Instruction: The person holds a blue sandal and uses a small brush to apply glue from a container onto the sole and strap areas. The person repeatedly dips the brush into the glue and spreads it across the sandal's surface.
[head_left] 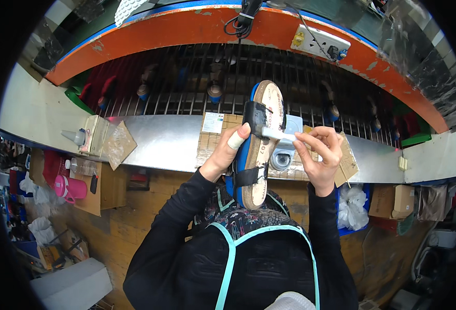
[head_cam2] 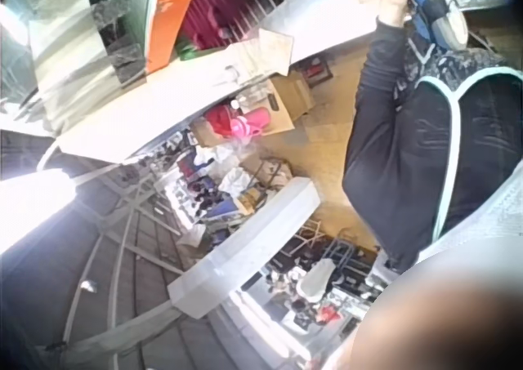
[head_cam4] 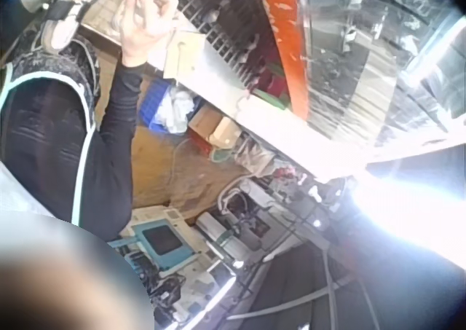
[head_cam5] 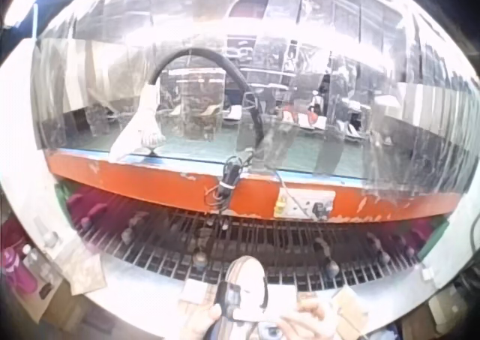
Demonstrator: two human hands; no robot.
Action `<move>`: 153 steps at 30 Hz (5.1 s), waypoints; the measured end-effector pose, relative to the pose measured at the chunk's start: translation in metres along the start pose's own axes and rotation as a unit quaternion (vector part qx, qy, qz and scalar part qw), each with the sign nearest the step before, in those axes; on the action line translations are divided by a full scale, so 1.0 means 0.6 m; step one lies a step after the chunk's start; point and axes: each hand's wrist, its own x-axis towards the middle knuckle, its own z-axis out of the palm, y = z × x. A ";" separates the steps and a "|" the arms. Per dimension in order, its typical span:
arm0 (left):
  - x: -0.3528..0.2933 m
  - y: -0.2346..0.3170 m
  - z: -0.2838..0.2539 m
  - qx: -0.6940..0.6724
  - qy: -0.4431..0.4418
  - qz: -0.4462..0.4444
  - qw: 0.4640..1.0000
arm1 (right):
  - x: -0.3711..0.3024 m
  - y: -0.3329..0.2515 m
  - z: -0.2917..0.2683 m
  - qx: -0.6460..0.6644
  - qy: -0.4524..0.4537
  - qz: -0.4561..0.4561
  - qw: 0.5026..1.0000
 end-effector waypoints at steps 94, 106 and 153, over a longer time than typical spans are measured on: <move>-0.027 0.001 -0.040 0.040 0.214 0.081 0.973 | -0.110 -0.033 0.008 0.177 -0.134 0.223 0.949; -0.021 0.000 -0.046 0.055 0.182 0.073 0.979 | -0.094 -0.028 0.035 0.046 -0.084 0.116 0.989; -0.050 -0.076 0.071 -0.478 -0.262 -0.309 0.780 | -0.012 0.076 -0.037 0.170 -0.248 -0.068 0.951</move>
